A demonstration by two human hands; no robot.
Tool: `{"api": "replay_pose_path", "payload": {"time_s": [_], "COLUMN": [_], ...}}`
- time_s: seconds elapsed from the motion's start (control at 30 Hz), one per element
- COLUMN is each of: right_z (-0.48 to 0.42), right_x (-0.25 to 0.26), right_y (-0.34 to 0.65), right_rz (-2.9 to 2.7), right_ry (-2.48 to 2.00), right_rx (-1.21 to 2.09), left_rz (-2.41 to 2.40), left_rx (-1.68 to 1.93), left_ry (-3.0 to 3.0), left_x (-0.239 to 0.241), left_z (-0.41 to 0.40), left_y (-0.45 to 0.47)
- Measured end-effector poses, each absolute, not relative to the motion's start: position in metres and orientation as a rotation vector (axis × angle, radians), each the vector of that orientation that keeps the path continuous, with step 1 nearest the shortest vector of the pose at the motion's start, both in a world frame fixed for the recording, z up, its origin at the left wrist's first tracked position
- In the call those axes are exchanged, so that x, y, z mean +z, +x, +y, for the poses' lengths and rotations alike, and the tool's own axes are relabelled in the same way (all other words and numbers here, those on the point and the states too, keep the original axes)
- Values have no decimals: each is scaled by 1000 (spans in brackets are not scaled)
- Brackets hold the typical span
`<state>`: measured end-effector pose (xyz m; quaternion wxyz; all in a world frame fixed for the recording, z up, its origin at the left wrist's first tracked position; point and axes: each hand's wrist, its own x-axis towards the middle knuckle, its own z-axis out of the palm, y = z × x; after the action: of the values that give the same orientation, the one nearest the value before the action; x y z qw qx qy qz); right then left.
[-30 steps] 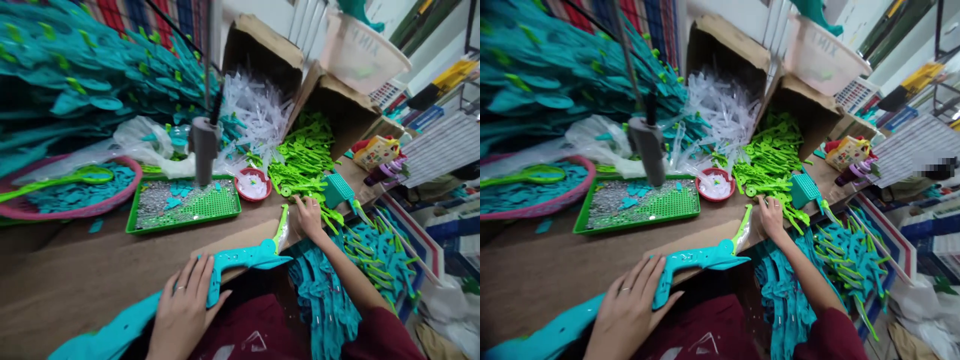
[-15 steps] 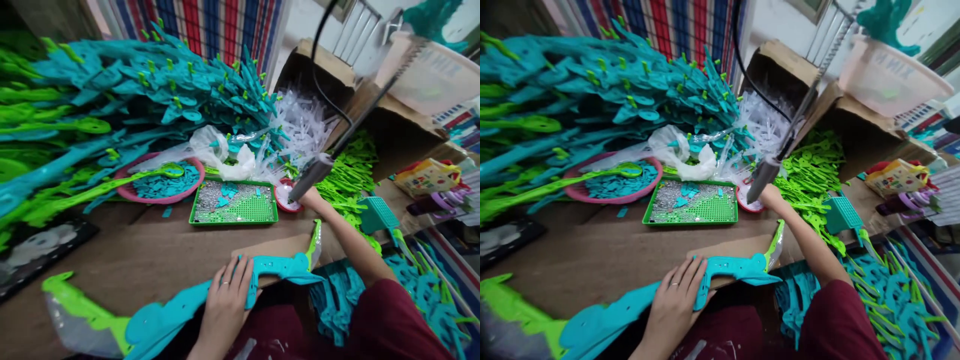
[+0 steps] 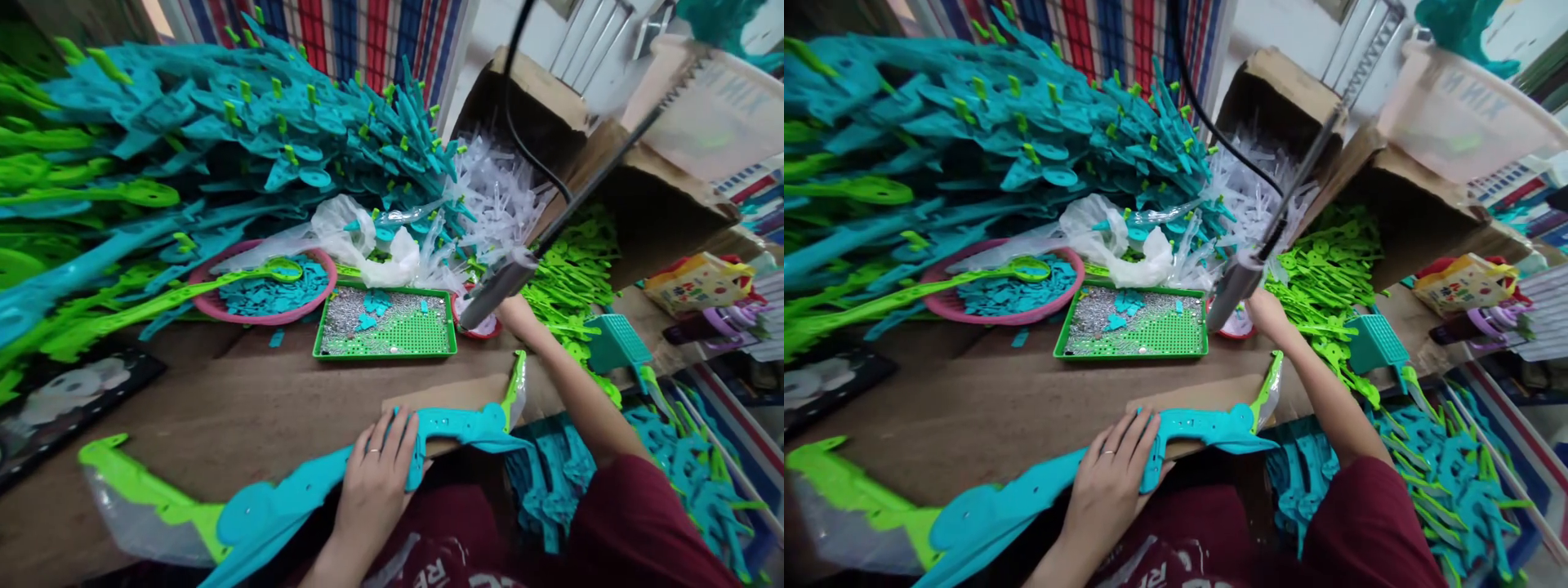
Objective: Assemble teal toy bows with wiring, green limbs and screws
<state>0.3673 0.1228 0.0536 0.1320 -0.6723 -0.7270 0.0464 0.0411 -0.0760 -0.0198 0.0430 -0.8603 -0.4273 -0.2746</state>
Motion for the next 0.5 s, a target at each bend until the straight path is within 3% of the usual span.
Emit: {"api": "replay_pose_path", "payload": {"time_s": [0.27,0.4,0.5], "right_z": [57,-26,-58], "right_x": [67,75,68], "right_y": [367,360,348], "right_rz": [-1814,-2012,-2222], "right_ry": [-1762,-1322,-1091], "right_rx": [466,845,869], "left_rz": [-1242,-1137,-1120], "left_rx": [-805,-933,-939], "left_ry": [-2756,-2790,-2786], "left_x": [-5,3,8], "left_z": [-79,-82,-81], "left_y": [34,42,62]}}
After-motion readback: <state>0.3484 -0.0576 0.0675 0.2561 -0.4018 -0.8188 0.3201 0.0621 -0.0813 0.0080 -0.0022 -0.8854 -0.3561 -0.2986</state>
